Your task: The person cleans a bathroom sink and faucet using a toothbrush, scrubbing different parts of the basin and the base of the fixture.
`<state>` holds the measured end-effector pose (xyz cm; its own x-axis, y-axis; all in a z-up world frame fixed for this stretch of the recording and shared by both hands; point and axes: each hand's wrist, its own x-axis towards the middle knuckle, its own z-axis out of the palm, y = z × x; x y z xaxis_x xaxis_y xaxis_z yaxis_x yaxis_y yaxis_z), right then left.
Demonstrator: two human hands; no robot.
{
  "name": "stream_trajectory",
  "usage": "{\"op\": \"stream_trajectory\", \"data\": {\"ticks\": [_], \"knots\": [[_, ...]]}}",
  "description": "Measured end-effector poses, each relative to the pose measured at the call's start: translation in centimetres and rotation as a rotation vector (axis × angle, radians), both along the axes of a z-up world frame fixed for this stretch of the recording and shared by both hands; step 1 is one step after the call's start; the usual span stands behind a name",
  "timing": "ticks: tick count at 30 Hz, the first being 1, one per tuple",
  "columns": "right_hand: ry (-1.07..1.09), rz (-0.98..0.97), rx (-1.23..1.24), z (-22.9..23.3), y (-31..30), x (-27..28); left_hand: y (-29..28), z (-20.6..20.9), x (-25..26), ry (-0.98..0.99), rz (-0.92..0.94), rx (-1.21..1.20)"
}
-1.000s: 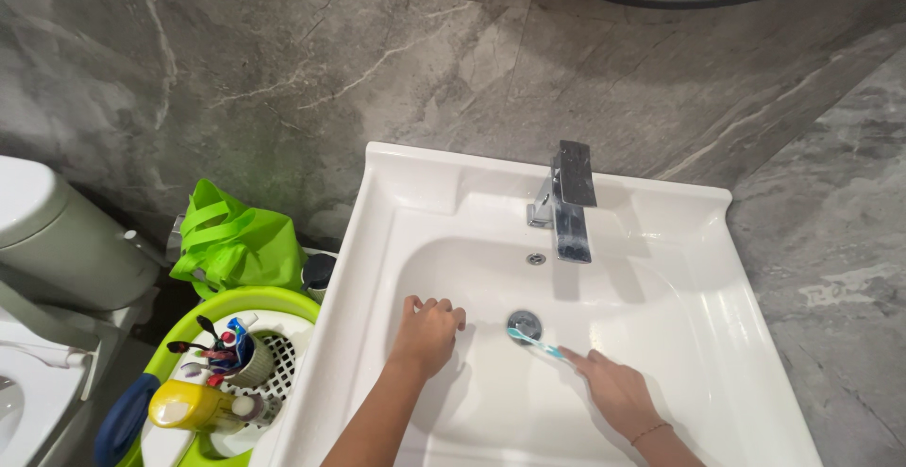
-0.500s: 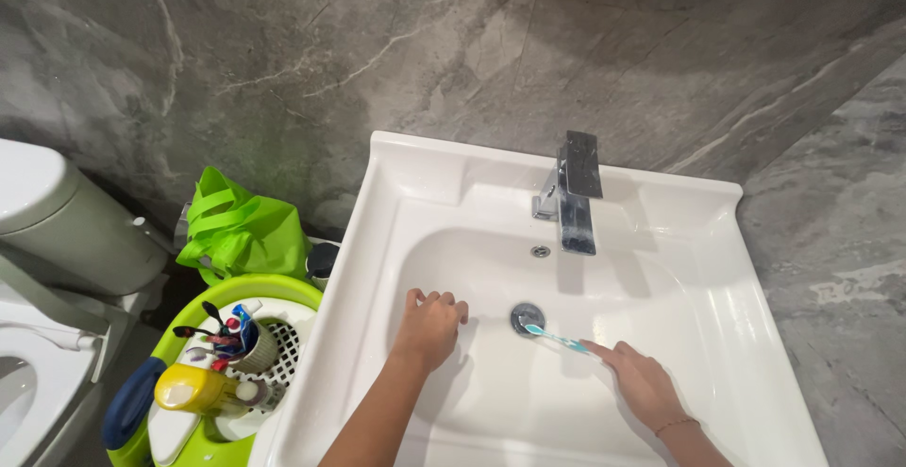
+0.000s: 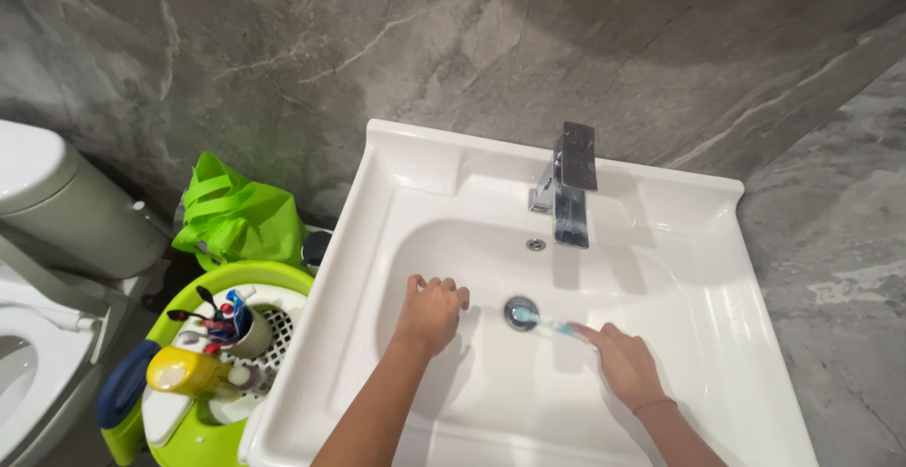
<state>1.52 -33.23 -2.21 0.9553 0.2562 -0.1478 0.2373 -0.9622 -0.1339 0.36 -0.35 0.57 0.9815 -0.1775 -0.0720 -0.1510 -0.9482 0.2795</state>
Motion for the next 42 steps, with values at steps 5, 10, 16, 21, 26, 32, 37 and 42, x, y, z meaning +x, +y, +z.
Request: {"op": "stream_trajectory", "data": {"ticks": [5, 10, 16, 21, 26, 32, 37, 42], "knots": [[0.024, -0.087, 0.065, -0.4, 0.2, 0.0, -0.1, 0.5, 0.1, -0.049, 0.007, 0.016], [0.007, -0.058, 0.049, -0.2, 0.7, 0.2, 0.2, 1.2, 0.5, -0.042, 0.024, 0.012], [0.027, -0.069, 0.014, 0.2, 0.9, -0.3, 0.5, 1.2, 0.6, -0.041, 0.05, 0.061], [0.02, -0.093, -0.038, 0.0, 1.1, -0.7, 1.1, 0.8, 0.1, -0.104, 0.043, 0.069], [0.034, -0.097, -0.102, -0.3, 0.4, -1.1, 1.5, 1.1, -0.5, -0.091, 0.046, 0.052], [-0.024, -0.059, 0.005, -1.6, 0.9, -0.3, 2.0, 1.5, -0.7, -0.117, 0.042, 0.084], [0.1, -0.14, 0.006, -0.4, 0.4, -1.4, 2.6, 1.8, -1.2, -0.202, 0.025, 0.118], [0.185, -0.146, 0.014, 0.6, 0.6, -3.1, 2.8, 2.1, -2.8, -0.146, 0.078, 0.079]]}}
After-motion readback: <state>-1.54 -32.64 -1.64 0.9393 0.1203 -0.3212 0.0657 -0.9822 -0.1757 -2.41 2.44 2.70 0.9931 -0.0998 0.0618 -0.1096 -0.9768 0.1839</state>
